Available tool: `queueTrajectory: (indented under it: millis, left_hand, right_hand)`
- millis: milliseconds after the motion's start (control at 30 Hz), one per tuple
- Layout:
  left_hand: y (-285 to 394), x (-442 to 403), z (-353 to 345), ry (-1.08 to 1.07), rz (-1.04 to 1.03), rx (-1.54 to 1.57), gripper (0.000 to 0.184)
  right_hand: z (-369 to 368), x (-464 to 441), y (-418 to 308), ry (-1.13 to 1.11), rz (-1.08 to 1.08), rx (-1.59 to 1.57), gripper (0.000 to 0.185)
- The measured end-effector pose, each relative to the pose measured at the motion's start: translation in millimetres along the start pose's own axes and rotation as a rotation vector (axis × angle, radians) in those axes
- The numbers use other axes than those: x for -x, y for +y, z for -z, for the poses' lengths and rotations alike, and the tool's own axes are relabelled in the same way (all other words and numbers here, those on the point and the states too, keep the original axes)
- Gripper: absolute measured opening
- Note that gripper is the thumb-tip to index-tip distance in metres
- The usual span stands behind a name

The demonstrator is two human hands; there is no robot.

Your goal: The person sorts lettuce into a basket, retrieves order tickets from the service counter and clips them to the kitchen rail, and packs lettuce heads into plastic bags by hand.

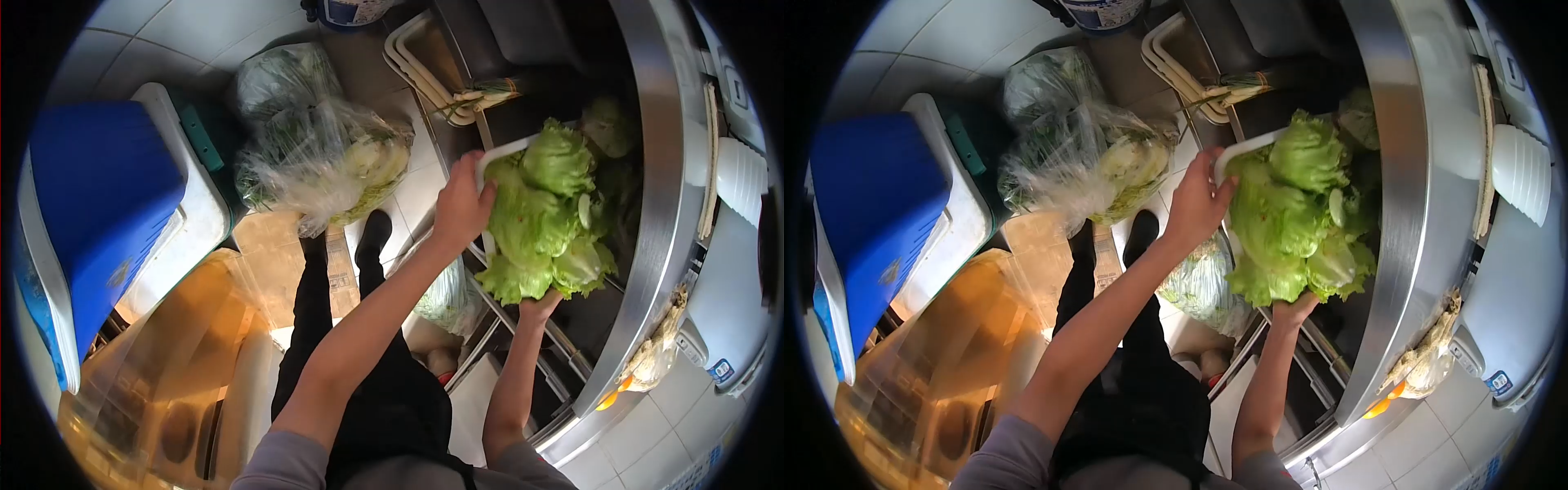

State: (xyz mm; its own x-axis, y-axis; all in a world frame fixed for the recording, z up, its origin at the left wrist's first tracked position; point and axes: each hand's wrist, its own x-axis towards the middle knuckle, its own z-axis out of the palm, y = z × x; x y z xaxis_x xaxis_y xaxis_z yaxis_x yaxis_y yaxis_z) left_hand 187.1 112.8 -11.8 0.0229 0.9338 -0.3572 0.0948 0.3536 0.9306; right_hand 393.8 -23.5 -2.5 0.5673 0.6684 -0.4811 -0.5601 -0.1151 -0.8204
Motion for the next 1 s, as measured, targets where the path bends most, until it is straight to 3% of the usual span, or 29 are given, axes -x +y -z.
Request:
queueTrajectory:
  millis: [67, 267, 300, 400, 500, 633, 733, 833, 933, 1000]
  left_hand:
    - [-12, 16, 1, 0.007, -0.024, -0.028, 0.037]
    - [-21, 32, 12, -0.043, -0.007, -0.179, 0.033]
    - [-18, 32, 13, -0.034, -0.028, -0.225, 0.032]
    - [-8, 6, 6, 0.118, -0.241, -0.345, 0.029]
    - [30, -33, -18, 0.07, -0.414, -0.171, 0.028]
    - [75, -84, -80, -0.061, -0.625, -0.112, 0.041]
    - [82, -114, -124, -0.233, -0.448, -0.029, 0.048]
    - [84, -109, -148, -0.539, -0.615, -0.347, 0.048]
    - [65, -88, -179, -0.323, -0.656, -0.388, 0.046]
    - [58, -99, -195, -0.325, -0.647, -0.463, 0.046]
  right_hand:
    - [19, 7, 2, -0.224, 0.118, 0.076, 0.053]
    - [38, 21, 5, -0.157, 0.265, 0.338, 0.056]
    - [28, 24, 0, -0.075, 0.102, 0.171, 0.06]
    - [42, 18, 1, -0.031, 0.09, -0.006, 0.064]
    - [44, 28, 3, -0.004, 0.088, 0.005, 0.073]
    - [59, 28, -2, -0.027, 0.06, -0.01, 0.08]
    - [57, 18, -8, -0.069, 0.057, -0.028, 0.08]
    - [45, 14, -10, -0.057, 0.036, -0.031, 0.082]
    - [36, 19, -10, -0.033, 0.033, -0.015, 0.083]
    - [52, 17, -10, -0.061, -0.017, -0.097, 0.083]
